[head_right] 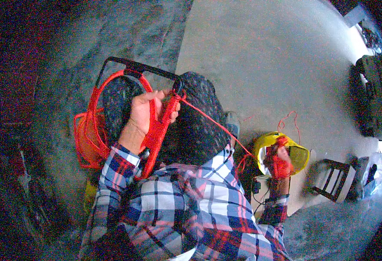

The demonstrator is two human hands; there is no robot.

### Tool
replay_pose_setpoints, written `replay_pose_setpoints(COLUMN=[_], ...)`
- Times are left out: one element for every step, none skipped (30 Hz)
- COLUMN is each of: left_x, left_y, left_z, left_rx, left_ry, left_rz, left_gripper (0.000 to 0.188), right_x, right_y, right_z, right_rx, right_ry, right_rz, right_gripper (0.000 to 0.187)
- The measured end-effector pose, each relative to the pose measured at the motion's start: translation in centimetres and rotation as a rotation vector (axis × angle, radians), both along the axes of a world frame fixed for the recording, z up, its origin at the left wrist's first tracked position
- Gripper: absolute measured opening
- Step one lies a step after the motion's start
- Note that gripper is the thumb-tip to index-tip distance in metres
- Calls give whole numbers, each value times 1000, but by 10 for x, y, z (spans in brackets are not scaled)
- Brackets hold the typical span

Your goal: The person wraps a red string around the frame of a red plastic chair by hand.

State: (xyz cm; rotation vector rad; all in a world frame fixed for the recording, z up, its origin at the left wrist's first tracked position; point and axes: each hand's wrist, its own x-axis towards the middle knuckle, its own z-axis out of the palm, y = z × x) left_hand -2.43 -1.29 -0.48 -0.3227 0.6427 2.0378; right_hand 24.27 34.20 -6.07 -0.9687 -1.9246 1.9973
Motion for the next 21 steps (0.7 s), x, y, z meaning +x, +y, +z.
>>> replay_pose_setpoints(left_x=[3,3,3,3,3,3,4,7,11,10,10,9,6,5,9,11,11,12,12,12,13], left_y=[-1,0,-1,-1,0,-2,-2,-1,-1,1,2,4,6,8,7,5,6,6,6,10,12], left_z=[2,2,0,-2,-6,-10,-13,-17,-17,-15,-12,-10,-11,-12,-11,-11,-13,-14,-15,-16,-16], left_rx=[-8,17,38,40,28,16,16,64,110,111,73,34,41,-39,-134,-141,-220,-300,-302,-359,-417], left_ry=[2,19,38,38,49,58,59,48,37,36,51,67,65,68,78,77,161,249,252,324,396], left_rz=[5,17,35,32,-3,-31,-29,-54,-80,-88,-86,-84,-98,-102,-92,-97,-7,87,74,156,245], left_gripper=[46,46,46,46,45,43,43,40,38,38,38,38,38,38,37,37,39,41,41,42,43], right_x=[22,33,22,23,27,29,37,37,31,17,6,-16,-38,-51,-65,-91,-120,-142,-162,-180,-196], right_y=[17,27,-3,-2,2,7,22,30,36,35,36,29,16,16,15,0,-22,-45,-63,-71,-79], right_z=[-33,-50,-23,-25,-31,-39,-64,-76,-85,-82,-75,-50,-20,-29,-42,-18,18,43,60,61,61], right_rx=[-304,-598,-561,-559,-410,-259,-82,-81,52,186,234,282,225,-11,-254,-210,-163,-53,64,328,593], right_ry=[-61,-128,-79,-78,-186,-296,-286,-290,-290,-287,-396,-506,-510,-252,18,-9,-34,52,136,158,176], right_rz=[46,82,104,101,142,188,250,248,197,138,140,144,153,39,-59,94,238,338,435,544,655], right_gripper=[22,24,25,25,24,23,19,19,19,19,18,18,20,21,23,23,24,22,19,19,18])
